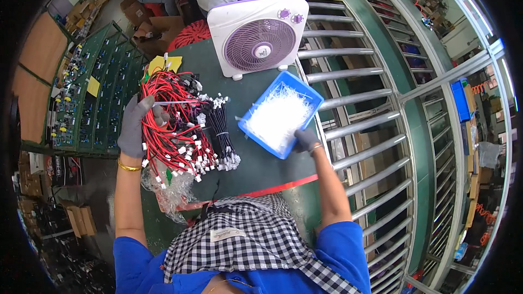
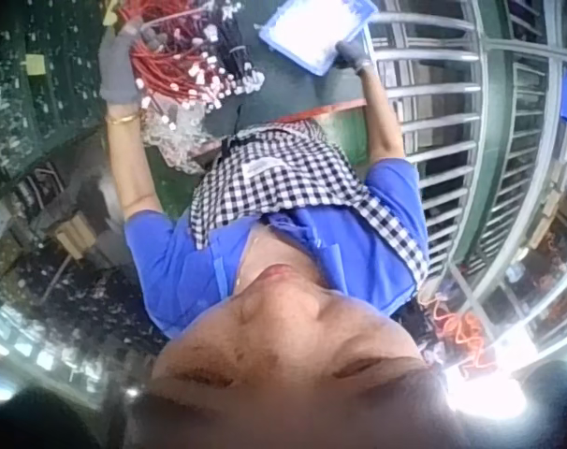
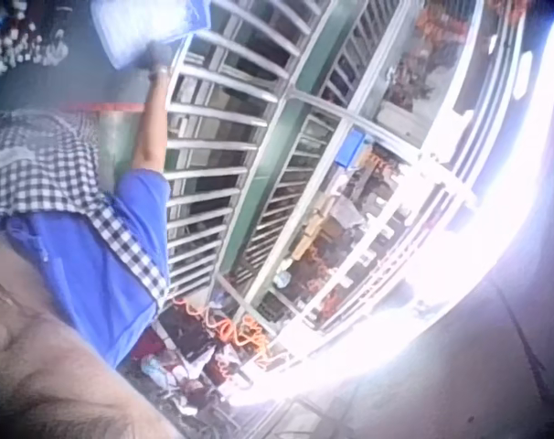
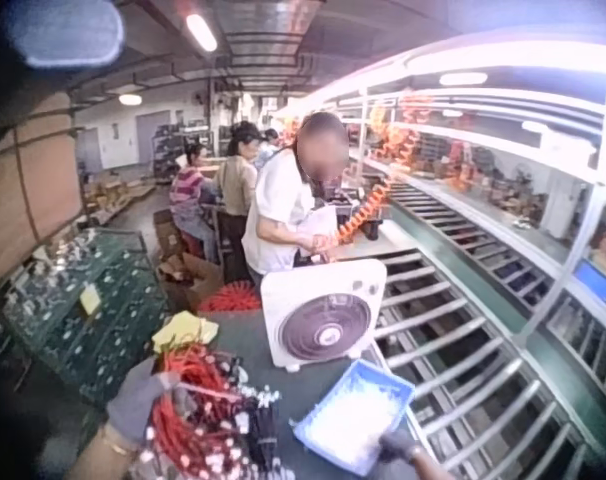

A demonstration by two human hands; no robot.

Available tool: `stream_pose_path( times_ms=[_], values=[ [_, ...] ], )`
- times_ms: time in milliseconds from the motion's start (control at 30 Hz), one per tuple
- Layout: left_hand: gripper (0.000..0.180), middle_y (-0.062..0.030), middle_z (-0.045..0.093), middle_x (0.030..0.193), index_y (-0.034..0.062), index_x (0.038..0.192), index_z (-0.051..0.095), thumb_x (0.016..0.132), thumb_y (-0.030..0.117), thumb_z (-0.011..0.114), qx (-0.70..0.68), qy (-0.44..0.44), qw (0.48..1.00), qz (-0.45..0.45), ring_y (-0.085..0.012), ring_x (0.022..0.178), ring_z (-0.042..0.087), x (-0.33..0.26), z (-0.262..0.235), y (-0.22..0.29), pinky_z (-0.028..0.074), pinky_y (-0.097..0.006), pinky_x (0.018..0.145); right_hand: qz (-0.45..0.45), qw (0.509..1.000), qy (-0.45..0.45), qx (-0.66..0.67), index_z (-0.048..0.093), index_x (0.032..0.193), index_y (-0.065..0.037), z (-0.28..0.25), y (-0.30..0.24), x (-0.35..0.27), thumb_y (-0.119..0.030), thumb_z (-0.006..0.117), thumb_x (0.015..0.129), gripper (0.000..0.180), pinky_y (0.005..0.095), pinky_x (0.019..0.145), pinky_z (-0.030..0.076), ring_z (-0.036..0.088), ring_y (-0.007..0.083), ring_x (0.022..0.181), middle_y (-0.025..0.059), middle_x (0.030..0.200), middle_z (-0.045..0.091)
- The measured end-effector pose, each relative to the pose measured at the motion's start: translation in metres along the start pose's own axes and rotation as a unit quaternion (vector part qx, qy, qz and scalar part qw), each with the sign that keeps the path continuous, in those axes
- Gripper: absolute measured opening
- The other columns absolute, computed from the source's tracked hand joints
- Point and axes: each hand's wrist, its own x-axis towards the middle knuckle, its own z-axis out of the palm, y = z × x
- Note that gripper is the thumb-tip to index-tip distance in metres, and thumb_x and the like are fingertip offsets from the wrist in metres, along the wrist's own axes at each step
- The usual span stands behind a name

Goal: The person organizes a large pile of red and black wires with white connectors on a workbench. They sort the wires by hand, separating them into smaller bundles and arranging them neatly. The person also handles a plastic bag containing small parts and a blue bin filled with white zip ties, moving them around the workspace.

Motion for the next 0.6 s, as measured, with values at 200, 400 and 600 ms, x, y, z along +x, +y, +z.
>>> stream_pose_path(
  times_ms=[200, 400, 600],
  values=[
    [0.028, -0.001, 0.056, 0.069, 0.0042, 0.11, 0.054, 0.093, 0.026, 0.061, 0.045, 0.005, 0.999, -0.009, -0.011, 0.06, 0.059, 0.001, 0.016, -0.01, 0.053, -0.028, 0.064, -0.004, 0.964, -0.055, -0.259, 0.064, 0.091, 0.007, -0.093, -0.007, 0.018, -0.026, 0.057, 0.083, 0.034, 0.0367, 0.049, 0.058, 0.068, 0.0266, 0.055, 0.0159, 0.073, 0.068],
    [0.027, -0.0015, 0.057, 0.07, 0.0038, 0.111, 0.053, 0.093, 0.023, 0.059, 0.009, 0.008, 1.0, 0.025, -0.0118, 0.06, 0.058, 0.017, 0.048, -0.029, 0.054, -0.03, 0.067, -0.045, 0.957, -0.036, -0.285, 0.064, 0.091, 0.005, -0.096, -0.017, 0.028, -0.025, 0.055, 0.085, 0.033, 0.0359, 0.05, 0.057, 0.066, 0.0243, 0.054, 0.0135, 0.071, 0.066],
    [0.031, -0.0092, 0.061, 0.082, 0.0019, 0.109, 0.055, 0.091, 0.026, 0.064, 0.011, 0.001, 1.0, 0.018, -0.0231, 0.07, 0.062, 0.025, 0.085, -0.12, 0.053, -0.036, 0.074, -0.065, 0.953, -0.049, -0.291, 0.062, 0.096, 0.005, -0.101, -0.006, 0.042, -0.028, 0.056, 0.087, 0.035, 0.0361, 0.051, 0.057, 0.066, 0.0239, 0.056, 0.0135, 0.073, 0.066]
  ],
)
